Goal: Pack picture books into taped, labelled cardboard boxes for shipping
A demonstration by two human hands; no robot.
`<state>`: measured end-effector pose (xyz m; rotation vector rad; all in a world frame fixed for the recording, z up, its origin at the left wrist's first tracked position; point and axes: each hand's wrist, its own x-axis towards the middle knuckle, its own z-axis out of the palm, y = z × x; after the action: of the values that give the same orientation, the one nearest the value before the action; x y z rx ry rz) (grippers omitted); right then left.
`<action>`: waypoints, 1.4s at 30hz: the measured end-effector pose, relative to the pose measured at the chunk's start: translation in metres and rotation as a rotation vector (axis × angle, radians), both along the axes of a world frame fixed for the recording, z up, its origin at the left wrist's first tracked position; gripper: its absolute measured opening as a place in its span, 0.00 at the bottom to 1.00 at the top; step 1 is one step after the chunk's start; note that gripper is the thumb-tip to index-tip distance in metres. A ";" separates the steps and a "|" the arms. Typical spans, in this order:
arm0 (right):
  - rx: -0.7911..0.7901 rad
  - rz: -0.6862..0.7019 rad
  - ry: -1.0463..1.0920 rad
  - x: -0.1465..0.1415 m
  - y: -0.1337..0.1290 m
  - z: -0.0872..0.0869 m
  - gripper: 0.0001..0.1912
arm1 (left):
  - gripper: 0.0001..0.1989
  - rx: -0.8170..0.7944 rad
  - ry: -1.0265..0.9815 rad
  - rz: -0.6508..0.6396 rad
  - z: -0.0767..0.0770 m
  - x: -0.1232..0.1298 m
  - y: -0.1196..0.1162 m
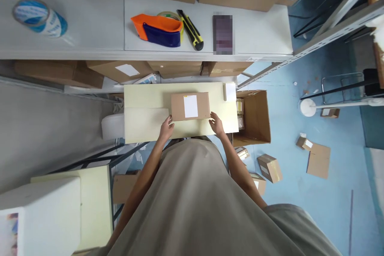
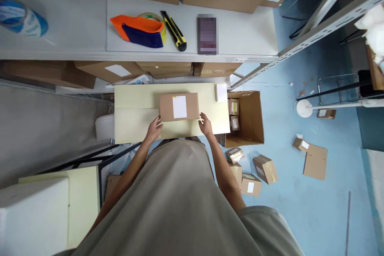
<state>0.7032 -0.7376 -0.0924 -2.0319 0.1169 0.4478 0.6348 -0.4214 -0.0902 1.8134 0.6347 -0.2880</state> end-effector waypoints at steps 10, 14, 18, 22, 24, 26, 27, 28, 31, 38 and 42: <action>-0.588 0.194 -0.151 0.103 -0.070 0.031 0.31 | 0.35 0.312 -0.167 -0.070 0.041 0.039 -0.019; -0.693 0.361 -0.132 0.150 -0.086 0.025 0.37 | 0.33 0.323 -0.205 -0.203 0.066 0.059 -0.070; -0.756 0.585 -0.103 0.194 -0.094 0.010 0.50 | 0.32 0.288 -0.247 -0.320 0.080 0.065 -0.121; -0.722 0.735 -0.110 0.225 -0.101 -0.005 0.58 | 0.31 0.295 -0.232 -0.408 0.081 0.058 -0.144; -0.722 0.790 -0.116 0.233 -0.105 -0.009 0.59 | 0.31 0.301 -0.197 -0.409 0.080 0.056 -0.146; -0.740 0.839 -0.111 0.238 -0.109 -0.011 0.58 | 0.31 0.304 -0.164 -0.393 0.079 0.056 -0.147; -0.747 0.856 -0.104 0.239 -0.111 -0.011 0.57 | 0.31 0.302 -0.152 -0.384 0.079 0.057 -0.148; -0.749 0.867 -0.098 0.239 -0.113 -0.010 0.56 | 0.31 0.298 -0.144 -0.378 0.079 0.058 -0.149; -0.745 0.898 -0.101 0.238 -0.117 -0.003 0.50 | 0.31 0.284 -0.128 -0.371 0.080 0.065 -0.155; -0.783 0.997 -0.113 0.238 -0.123 0.017 0.19 | 0.30 0.251 -0.087 -0.413 0.075 0.079 -0.170; -0.804 1.042 -0.137 0.232 -0.125 0.025 0.19 | 0.29 0.239 -0.095 -0.440 0.071 0.085 -0.175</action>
<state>0.9352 -0.8630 -0.0676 -2.7946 -1.0451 1.0029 0.7195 -0.5969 -0.0193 2.1773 0.2023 -0.4293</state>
